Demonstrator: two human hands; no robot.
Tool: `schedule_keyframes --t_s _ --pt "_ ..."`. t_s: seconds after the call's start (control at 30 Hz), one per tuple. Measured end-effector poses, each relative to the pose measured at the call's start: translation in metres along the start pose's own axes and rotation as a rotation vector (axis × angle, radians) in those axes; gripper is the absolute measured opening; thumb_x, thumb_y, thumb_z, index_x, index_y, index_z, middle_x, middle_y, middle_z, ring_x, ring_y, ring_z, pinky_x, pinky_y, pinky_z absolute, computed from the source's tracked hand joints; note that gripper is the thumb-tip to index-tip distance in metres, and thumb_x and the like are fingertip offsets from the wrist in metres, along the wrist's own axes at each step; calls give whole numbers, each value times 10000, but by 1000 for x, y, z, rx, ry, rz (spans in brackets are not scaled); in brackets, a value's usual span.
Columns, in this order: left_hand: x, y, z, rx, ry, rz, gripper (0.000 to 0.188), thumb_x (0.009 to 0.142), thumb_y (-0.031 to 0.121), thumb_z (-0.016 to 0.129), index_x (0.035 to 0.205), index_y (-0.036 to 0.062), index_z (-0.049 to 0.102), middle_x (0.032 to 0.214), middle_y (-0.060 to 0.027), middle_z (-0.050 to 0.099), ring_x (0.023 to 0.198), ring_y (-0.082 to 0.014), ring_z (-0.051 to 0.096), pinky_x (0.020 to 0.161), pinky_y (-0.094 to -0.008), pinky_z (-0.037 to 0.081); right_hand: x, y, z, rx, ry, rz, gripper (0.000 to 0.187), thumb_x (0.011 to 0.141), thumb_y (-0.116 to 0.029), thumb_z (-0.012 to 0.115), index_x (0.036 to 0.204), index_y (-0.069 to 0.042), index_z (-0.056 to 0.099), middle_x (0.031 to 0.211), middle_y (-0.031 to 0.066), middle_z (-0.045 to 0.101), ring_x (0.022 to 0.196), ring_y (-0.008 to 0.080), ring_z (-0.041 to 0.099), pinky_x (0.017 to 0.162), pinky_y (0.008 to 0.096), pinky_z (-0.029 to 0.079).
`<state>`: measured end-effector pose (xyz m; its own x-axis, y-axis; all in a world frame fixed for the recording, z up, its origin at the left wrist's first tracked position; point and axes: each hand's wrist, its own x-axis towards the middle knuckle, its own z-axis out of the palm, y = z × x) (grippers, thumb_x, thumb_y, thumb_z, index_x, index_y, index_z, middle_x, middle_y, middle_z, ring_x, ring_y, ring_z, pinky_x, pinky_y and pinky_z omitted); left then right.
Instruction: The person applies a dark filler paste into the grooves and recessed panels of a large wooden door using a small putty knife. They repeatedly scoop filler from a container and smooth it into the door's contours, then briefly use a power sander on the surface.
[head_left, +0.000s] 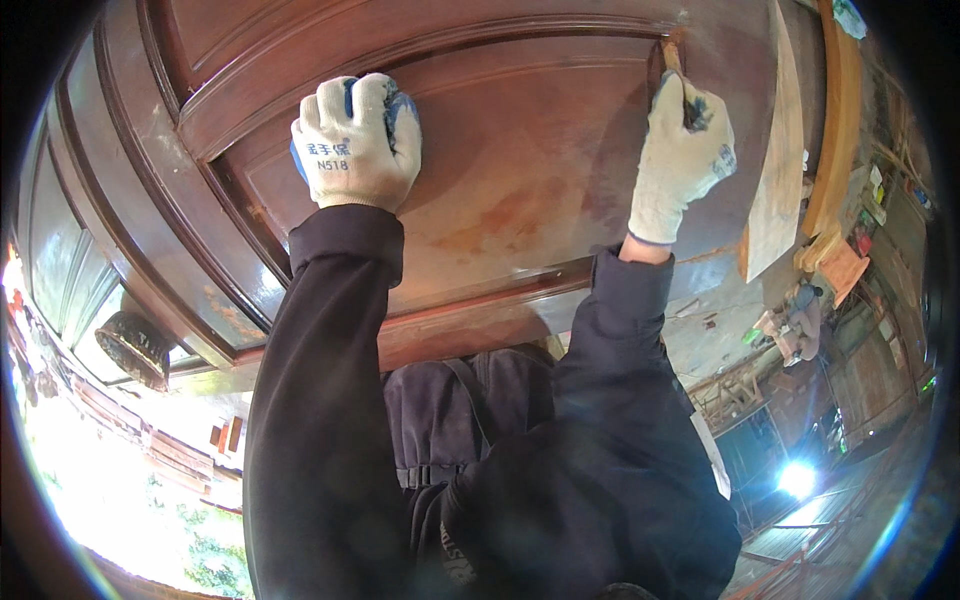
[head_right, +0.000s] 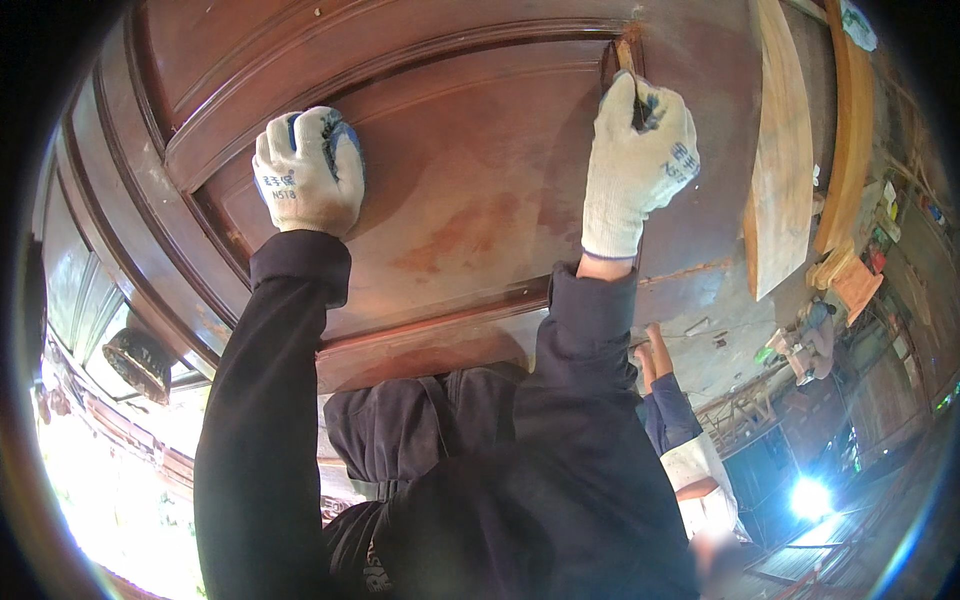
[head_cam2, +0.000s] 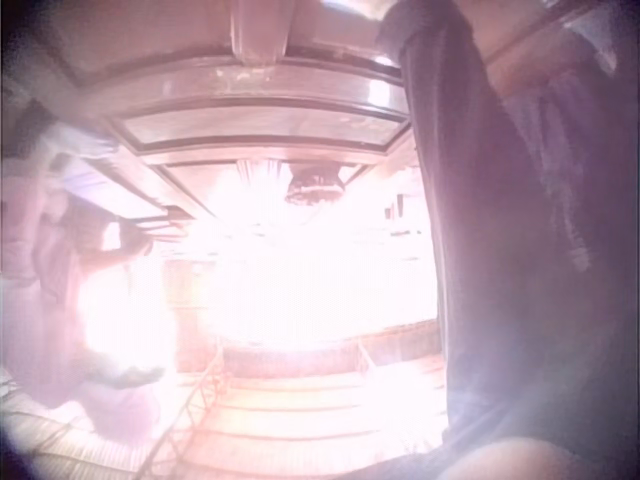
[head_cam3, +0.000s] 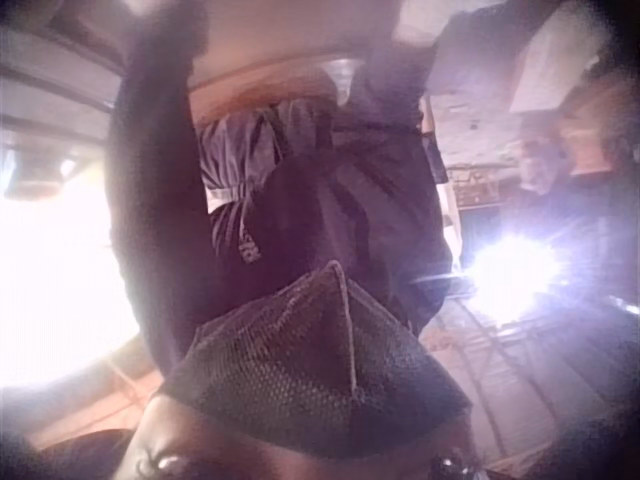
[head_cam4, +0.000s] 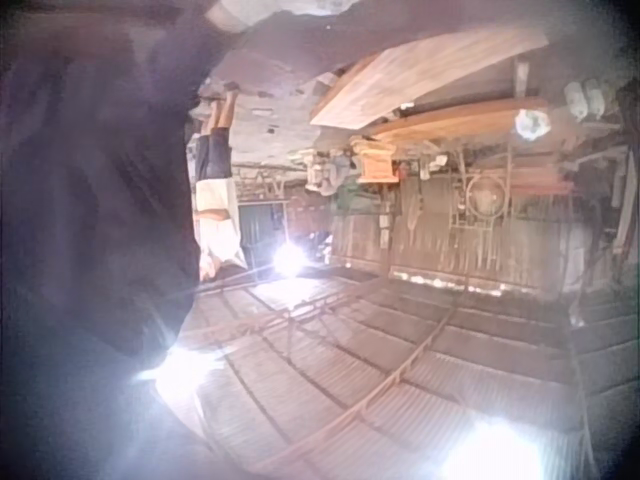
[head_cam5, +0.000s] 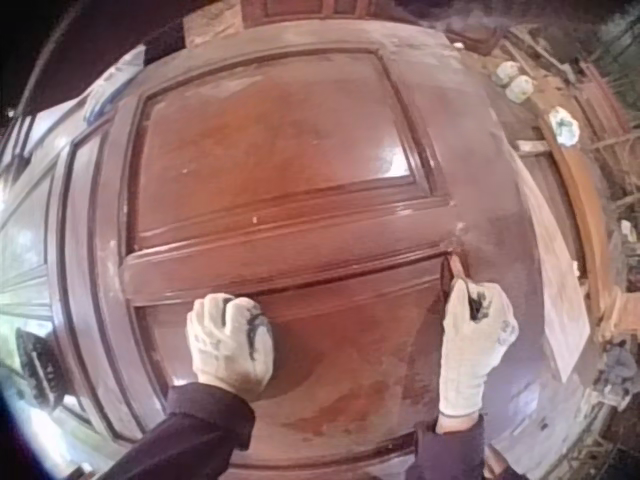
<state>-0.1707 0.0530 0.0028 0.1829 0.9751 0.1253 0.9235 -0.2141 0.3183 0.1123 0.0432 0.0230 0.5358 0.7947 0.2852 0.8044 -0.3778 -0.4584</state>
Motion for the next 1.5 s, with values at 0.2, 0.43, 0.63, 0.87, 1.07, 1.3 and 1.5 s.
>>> schedule_keyframes --t_s 0.2,0.43,0.63,0.87,1.07,1.3,1.5 --pt "1 2 1 -9 2 0 256 761 239 679 1004 173 634 1042 -86 591 959 -316 558 806 -472 452 -13 0 -13 -15 5 77 192 842 -195 760 788 -38 665 705 55 656 625 188 620 619 347 492" --pt "1 1 -1 -5 25 31 254 759 206 664 1007 159 630 993 -98 579 917 -333 564 775 -468 447 19 -6 -27 364 3 253 135 905 -71 700 1027 -14 705 858 14 679 745 69 594 655 243 490" --pt "5 7 0 -2 57 44 230 763 177 658 990 148 639 981 -98 583 901 -331 561 783 -470 440 36 22 -27 473 -110 139 184 940 -53 633 1105 -11 703 1039 28 706 905 80 620 813 240 504" --pt "4 7 -1 -8 49 19 216 768 163 648 982 132 641 987 -111 590 904 -341 557 805 -479 440 36 15 -16 550 -204 295 169 923 -39 645 1071 -11 721 953 4 719 792 43 615 679 204 501" --pt "5 7 -2 -6 60 31 209 777 156 643 984 123 637 982 -121 590 901 -347 556 806 -482 440 38 26 -14 636 -204 291 175 929 -38 647 1083 -6 726 1003 39 738 886 70 641 784 226 510" --pt "4 8 -2 -1 44 35 197 783 151 641 978 121 634 980 -121 592 907 -351 554 806 -479 443 38 26 -23 628 -264 376 172 932 -49 648 1073 4 729 1023 49 741 901 90 649 806 246 516" --pt "6 8 -3 3 39 28 201 785 155 644 984 127 636 983 -118 590 917 -345 555 822 -475 440 37 26 -12 530 -235 311 159 932 -56 653 1058 -12 740 1002 30 742 894 86 646 802 241 514"
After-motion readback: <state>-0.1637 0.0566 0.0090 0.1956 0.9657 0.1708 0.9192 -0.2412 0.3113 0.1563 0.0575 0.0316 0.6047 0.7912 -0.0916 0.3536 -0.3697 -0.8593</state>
